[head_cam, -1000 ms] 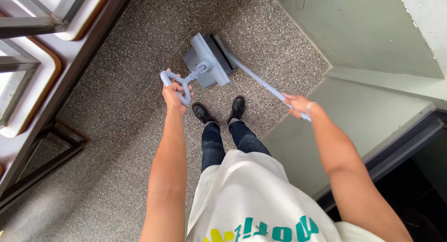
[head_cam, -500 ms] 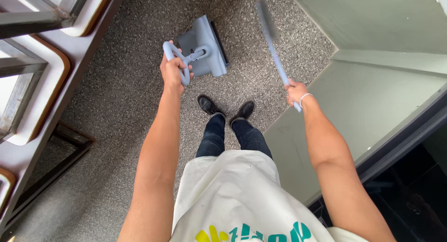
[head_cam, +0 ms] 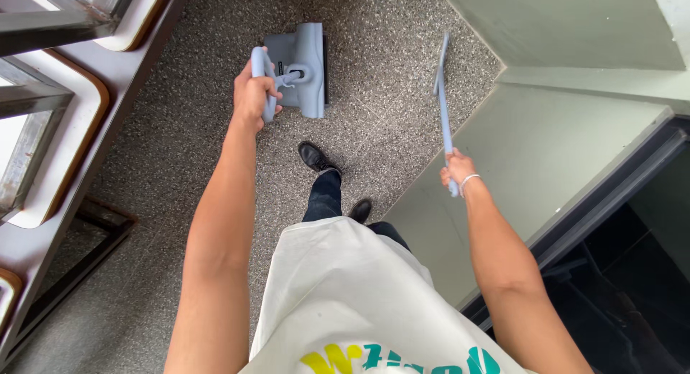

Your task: The person lifts stools onto a counter and then sweeps the floor using a broom and a dustpan.

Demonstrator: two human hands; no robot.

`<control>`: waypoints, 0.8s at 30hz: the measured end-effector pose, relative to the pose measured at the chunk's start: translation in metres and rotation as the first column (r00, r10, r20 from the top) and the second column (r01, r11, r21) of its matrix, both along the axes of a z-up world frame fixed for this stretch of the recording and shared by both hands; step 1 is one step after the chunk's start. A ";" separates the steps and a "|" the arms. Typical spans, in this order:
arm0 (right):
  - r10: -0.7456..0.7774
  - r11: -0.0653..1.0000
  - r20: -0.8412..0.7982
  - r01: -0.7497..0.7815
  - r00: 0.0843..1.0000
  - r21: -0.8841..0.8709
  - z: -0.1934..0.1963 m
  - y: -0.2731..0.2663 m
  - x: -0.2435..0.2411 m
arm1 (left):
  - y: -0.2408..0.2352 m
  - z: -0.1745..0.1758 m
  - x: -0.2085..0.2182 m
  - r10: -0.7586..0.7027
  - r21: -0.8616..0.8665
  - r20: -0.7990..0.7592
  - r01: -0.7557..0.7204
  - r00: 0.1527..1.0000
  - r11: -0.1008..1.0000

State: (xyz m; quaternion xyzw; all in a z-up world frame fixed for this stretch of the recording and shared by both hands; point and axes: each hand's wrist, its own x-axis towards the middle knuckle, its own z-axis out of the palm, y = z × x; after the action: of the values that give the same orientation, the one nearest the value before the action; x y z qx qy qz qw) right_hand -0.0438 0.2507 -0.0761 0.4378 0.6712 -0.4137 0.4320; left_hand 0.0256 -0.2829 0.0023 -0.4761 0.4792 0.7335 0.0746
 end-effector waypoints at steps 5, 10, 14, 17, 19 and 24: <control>-0.006 0.971 0.305 0.079 0.952 -0.228 -0.051 -0.031 0.050 | 0.010 -0.012 -0.026 -0.066 -0.061 0.018 0.067 0.998 0.996; 0.178 0.902 0.316 -0.025 0.932 -0.432 -0.014 -0.048 0.015 | 0.004 -0.013 -0.026 -0.043 -0.042 -0.004 0.042 0.999 0.998; 0.338 0.894 0.156 -0.265 0.928 -0.360 0.038 -0.034 -0.061 | -0.003 -0.006 -0.009 0.108 0.048 -0.043 -0.106 0.993 0.993; 0.542 0.834 -0.019 -0.540 0.840 -0.115 0.045 -0.038 -0.131 | -0.007 -0.006 -0.006 0.281 0.099 -0.055 -0.275 0.958 0.956; 0.648 0.758 -0.156 -0.652 0.746 0.030 0.024 -0.056 -0.174 | -0.010 -0.011 -0.008 0.392 0.126 -0.047 -0.383 0.919 0.915; 0.853 0.522 -0.132 -0.814 0.505 0.254 -0.067 -0.127 -0.246 | -0.009 -0.030 -0.024 0.556 0.161 -0.047 -0.543 0.830 0.824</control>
State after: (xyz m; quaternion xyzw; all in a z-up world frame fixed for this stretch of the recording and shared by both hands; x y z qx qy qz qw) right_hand -0.2898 0.1241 -0.1434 0.0387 0.8763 -0.1484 0.4567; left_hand 0.0017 -0.2915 -0.0279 -0.5532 0.2719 0.7769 -0.1284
